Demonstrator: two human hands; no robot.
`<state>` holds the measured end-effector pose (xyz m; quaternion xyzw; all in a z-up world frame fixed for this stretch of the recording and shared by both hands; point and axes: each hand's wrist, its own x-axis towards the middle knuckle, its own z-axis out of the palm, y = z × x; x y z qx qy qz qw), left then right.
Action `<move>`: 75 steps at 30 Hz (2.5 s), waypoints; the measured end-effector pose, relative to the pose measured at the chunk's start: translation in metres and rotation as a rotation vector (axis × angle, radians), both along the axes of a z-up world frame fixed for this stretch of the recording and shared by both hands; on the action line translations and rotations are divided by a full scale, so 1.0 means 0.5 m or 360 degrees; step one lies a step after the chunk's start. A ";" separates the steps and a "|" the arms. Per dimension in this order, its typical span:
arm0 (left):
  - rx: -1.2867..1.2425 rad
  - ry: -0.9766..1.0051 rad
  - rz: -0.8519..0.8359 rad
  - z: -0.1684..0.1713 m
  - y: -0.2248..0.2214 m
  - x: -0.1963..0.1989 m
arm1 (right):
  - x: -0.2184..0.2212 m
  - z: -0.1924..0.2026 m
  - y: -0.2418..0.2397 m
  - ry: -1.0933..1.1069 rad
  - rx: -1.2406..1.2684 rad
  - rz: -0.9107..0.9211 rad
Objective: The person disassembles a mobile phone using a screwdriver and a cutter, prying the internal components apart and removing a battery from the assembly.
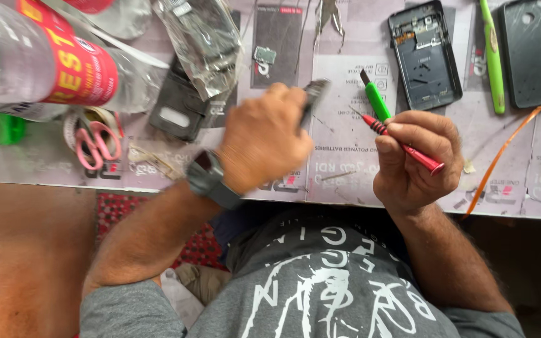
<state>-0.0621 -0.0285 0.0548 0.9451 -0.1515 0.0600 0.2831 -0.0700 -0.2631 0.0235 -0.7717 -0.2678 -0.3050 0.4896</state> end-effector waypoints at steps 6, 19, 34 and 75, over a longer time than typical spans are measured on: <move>0.0145 0.0083 0.0087 -0.022 -0.088 -0.012 | 0.003 0.002 0.005 0.0022 -0.0060 -0.0091; -0.0102 -0.0043 -0.0635 -0.043 0.072 0.063 | 0.013 0.037 0.029 0.0291 -0.0298 0.0358; -0.0294 -0.0253 -0.0877 -0.075 0.123 0.076 | -0.013 -0.015 0.007 0.0235 -0.0382 0.0510; -0.0384 -0.0227 -0.0913 -0.104 0.120 0.075 | 0.019 0.103 0.075 0.0529 -0.0506 0.0949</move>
